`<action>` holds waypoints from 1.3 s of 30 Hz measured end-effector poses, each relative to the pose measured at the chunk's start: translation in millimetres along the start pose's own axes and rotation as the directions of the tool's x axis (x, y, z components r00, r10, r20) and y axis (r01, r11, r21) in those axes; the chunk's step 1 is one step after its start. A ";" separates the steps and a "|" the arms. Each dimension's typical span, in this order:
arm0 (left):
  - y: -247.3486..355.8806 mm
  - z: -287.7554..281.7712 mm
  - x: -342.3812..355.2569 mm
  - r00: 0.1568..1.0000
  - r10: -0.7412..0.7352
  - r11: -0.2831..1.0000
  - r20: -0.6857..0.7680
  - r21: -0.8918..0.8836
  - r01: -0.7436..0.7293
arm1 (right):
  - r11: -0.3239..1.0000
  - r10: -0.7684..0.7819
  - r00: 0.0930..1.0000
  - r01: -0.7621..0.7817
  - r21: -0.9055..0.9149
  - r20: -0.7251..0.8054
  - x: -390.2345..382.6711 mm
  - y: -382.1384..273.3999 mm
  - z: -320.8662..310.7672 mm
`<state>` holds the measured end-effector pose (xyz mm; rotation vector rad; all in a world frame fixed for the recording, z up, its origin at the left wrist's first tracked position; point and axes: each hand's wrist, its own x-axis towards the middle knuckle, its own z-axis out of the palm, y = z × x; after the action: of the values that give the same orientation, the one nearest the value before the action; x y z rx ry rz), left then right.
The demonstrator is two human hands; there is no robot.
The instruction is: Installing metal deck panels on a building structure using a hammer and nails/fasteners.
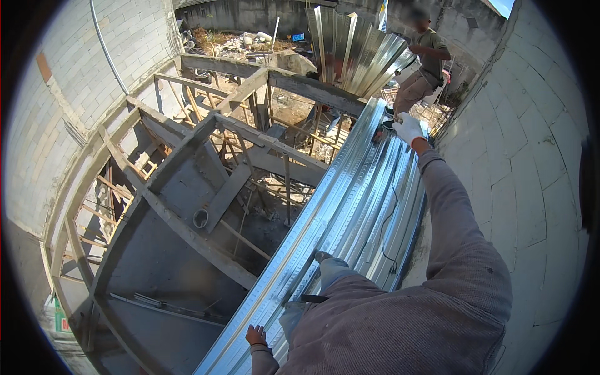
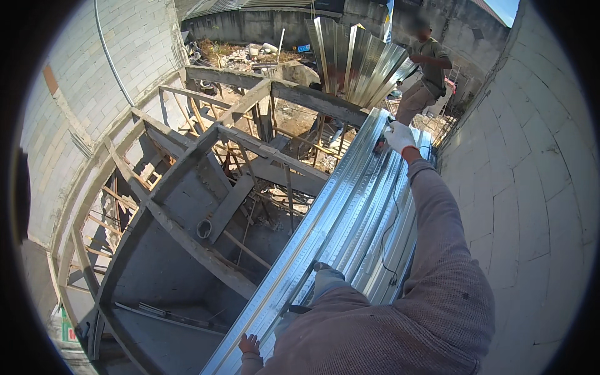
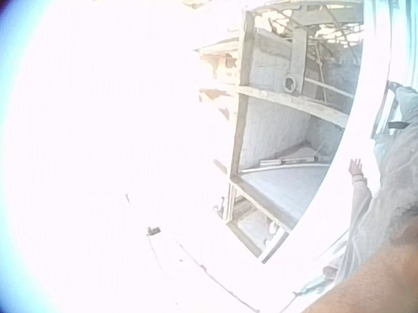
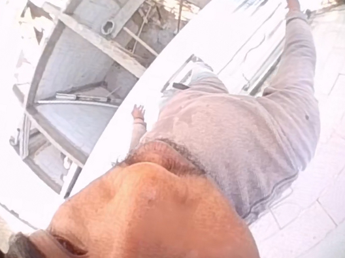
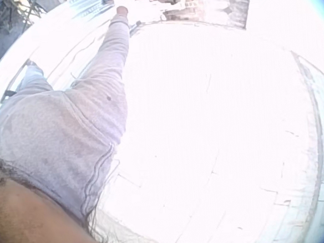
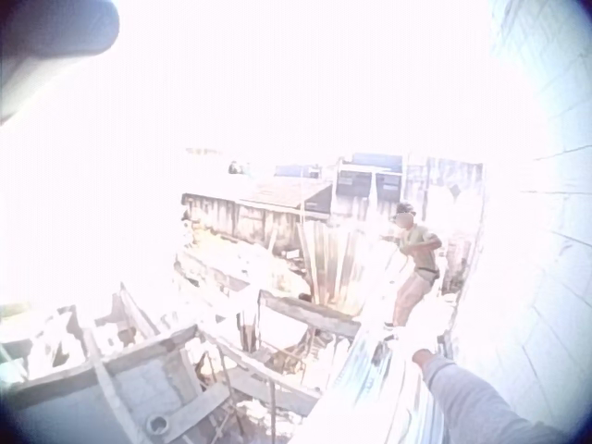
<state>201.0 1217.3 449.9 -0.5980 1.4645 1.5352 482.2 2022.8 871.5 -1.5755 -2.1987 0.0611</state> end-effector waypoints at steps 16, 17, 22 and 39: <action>-39.5 170.0 -9.6 0.999 0.018 0.957 0.030 0.290 -0.026 | 1.000 0.007 0.995 -0.010 -0.027 -0.104 147.0 69.5 -8.5; -41.4 164.8 -2.8 0.994 0.044 0.947 0.102 0.314 -0.074 | 1.000 0.003 0.998 -0.005 -0.026 -0.070 152.4 68.2 -10.6; -61.1 140.0 7.6 0.920 0.189 0.920 0.343 0.267 -0.288 | 0.999 -0.043 0.997 0.043 -0.004 -0.059 171.1 51.9 -4.3; -41.1 161.8 -28.0 1.000 -0.007 0.936 0.015 0.353 0.001 | 0.999 -0.032 0.999 0.031 -0.031 -0.023 171.3 74.2 -4.7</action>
<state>287.1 1359.6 481.1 -0.3711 1.6745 1.2270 505.6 2204.1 909.4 -1.5492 -2.2161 -0.0003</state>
